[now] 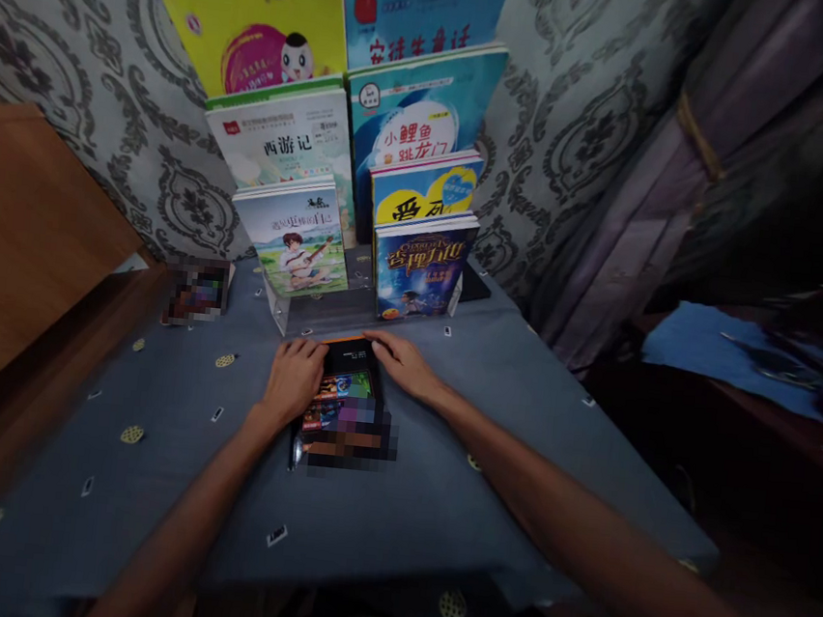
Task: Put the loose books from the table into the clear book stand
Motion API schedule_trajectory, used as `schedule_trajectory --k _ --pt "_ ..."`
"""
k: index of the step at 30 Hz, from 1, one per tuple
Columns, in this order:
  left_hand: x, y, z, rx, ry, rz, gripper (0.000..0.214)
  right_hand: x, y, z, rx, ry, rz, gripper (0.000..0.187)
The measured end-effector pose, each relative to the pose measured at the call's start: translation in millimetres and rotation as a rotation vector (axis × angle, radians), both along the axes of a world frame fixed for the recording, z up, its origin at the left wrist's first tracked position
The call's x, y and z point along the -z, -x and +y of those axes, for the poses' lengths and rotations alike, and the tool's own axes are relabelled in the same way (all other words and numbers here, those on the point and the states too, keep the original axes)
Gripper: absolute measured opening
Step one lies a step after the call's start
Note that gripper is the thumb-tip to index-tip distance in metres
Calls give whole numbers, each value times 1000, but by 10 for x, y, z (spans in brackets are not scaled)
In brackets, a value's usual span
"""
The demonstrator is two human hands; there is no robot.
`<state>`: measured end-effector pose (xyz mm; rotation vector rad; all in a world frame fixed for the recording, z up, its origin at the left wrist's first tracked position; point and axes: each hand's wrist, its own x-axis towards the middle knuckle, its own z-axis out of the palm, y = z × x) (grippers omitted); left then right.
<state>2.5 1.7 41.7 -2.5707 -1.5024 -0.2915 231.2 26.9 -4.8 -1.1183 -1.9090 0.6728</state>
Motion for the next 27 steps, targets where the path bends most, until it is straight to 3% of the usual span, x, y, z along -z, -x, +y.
schedule_trajectory --k 5,7,14,21,27 --pt "78 -251 -97 292 95 -156 33 88 -14 29 1 -51 -26 37" --pt "124 -309 -139 349 116 -157 35 111 -16 20 -2 -84 -58 38" --pt "143 -309 -200 355 140 -158 36 48 23 -65 -11 -164 -139 44" --pt "122 -294 -459 518 179 -168 34 11 45 -101 -19 -172 -165 44" --pt "85 -293 -607 529 167 -137 33 2 55 -114 -15 -169 -198 39"
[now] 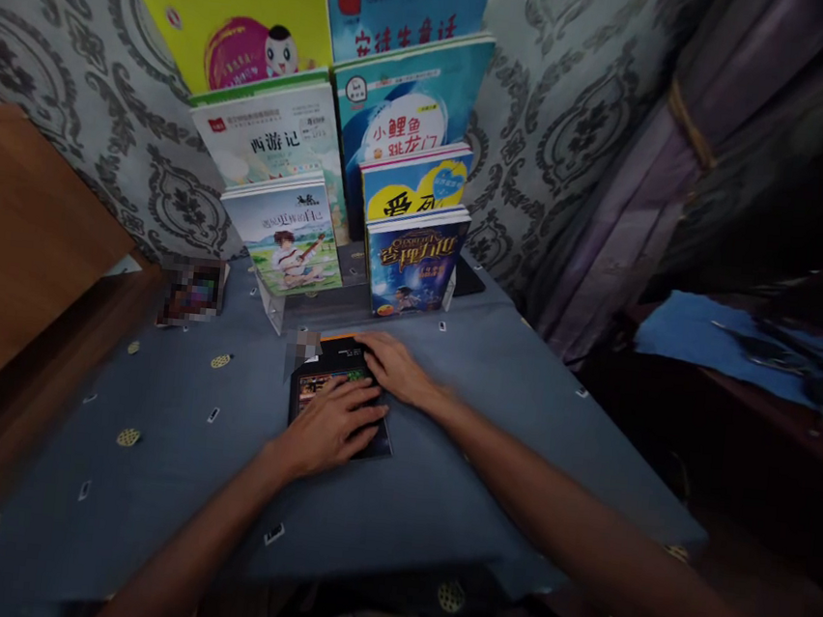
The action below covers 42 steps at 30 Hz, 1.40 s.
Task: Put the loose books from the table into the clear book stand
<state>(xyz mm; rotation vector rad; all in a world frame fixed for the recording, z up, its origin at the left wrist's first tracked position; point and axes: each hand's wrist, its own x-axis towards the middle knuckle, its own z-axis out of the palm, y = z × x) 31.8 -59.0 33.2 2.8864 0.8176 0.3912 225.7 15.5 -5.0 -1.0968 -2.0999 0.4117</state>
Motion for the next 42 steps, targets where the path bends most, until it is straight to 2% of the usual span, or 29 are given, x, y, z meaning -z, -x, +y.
schedule_trajectory --k 7,12,16,19,23,27,37,42 --pt "-3 36 -243 19 43 -14 36 -20 14 -33 3 -23 -20 40" --pt "-13 133 -128 -3 142 -176 32 -43 23 -42 17 -9 -70 40" --pt "41 425 149 -245 50 -304 32 -105 65 -103 41 -50 -151 35" --pt "110 646 333 -446 -10 -285 33 -172 198 -249 -48 -115 -187 34" --pt "179 759 417 -505 22 -228 35 -225 499 -555 -223 -164 -243 32" --pt "199 733 390 -518 18 -228 36 -239 687 -767 -288 -139 -282 36" --pt "245 706 369 -520 -13 -234 37 -153 446 -841 -202 -82 -260 39" --pt "274 677 330 -571 -47 -194 38 -83 337 -851 -126 -64 -245 40"
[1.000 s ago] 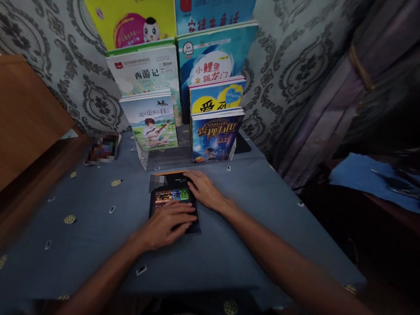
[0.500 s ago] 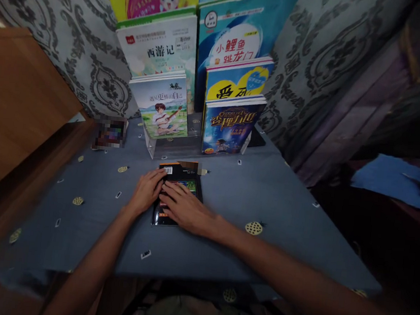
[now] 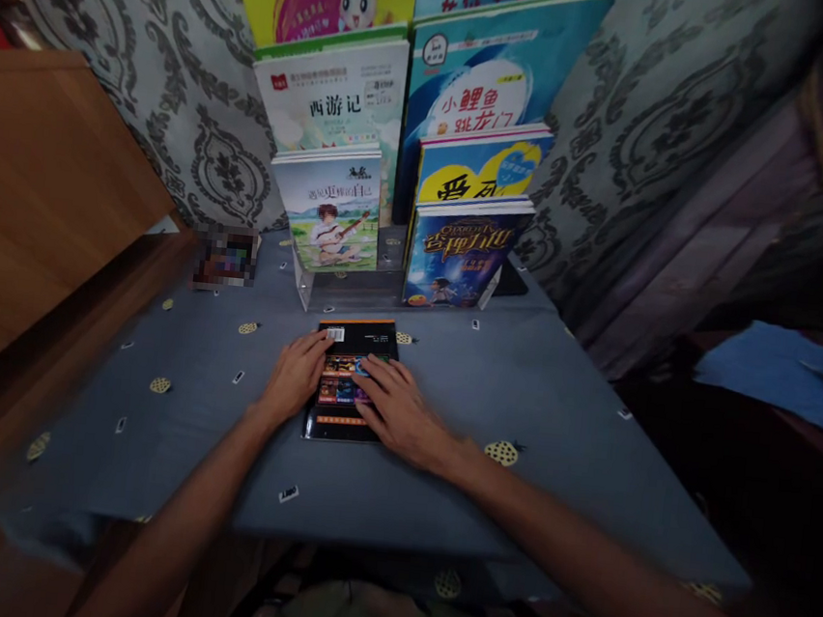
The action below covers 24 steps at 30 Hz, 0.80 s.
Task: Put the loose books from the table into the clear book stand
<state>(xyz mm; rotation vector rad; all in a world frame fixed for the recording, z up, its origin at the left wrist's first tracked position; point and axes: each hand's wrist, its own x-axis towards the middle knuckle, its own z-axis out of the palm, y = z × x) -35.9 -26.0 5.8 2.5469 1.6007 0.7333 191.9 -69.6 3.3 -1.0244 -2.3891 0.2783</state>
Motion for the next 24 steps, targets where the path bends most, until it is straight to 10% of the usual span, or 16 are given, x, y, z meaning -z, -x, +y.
schedule_trajectory --k 11,24 --pt "11 -28 -41 -47 69 -171 40 156 -31 95 245 -3 20 43" --pt "-134 -146 -42 -40 739 -1200 61 89 -50 95 266 56 34 45"
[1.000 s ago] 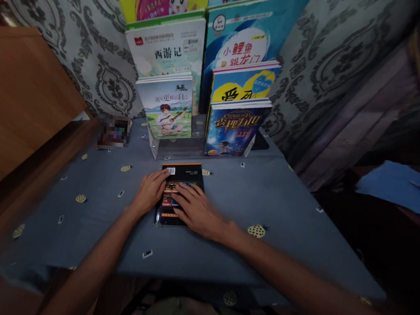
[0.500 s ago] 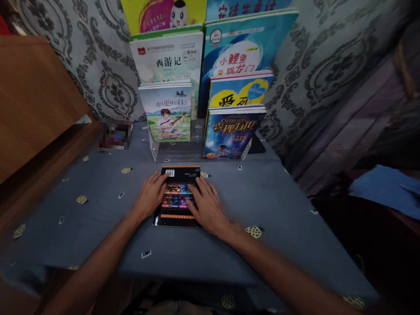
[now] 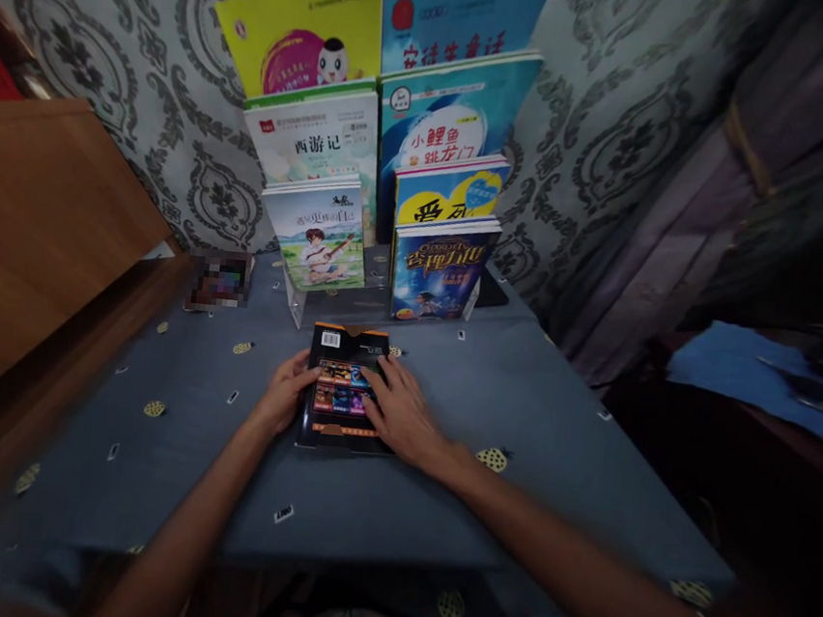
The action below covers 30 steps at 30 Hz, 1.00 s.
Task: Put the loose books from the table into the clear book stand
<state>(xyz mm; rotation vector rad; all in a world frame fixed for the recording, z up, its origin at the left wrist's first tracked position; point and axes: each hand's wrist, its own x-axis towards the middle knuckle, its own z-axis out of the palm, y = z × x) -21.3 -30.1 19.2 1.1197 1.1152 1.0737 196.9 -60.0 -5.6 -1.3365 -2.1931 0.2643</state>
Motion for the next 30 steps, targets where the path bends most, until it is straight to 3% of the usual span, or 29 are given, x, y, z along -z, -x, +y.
schedule_trajectory --k 3,7,11,13,15,17,21,27,30 --pt "-93 -31 -42 39 58 -91 55 -20 -53 60 25 34 94 52" --pt "-213 -2 -42 -28 30 -197 61 -45 -171 219 79 133 379 67" --pt "-281 18 -43 -77 -57 -271 60 -111 -245 336 -105 405 621 39" --pt "-317 17 -66 -86 -118 -293 56 -172 -253 332 -212 436 692 31" --pt "-368 27 -99 -73 -218 -287 49 -243 -257 294 -226 343 732 28" --pt "-430 64 -125 -22 -370 -211 37 -305 -271 246 -185 154 732 23" --pt "-501 191 -114 172 -599 129 23 -315 -332 207 -142 -188 592 32" --pt "-318 280 -3 395 -611 408 21 -65 -399 355 -153 -210 386 44" --pt "-197 254 8 466 -631 529 36 21 -439 444 -167 -218 351 40"
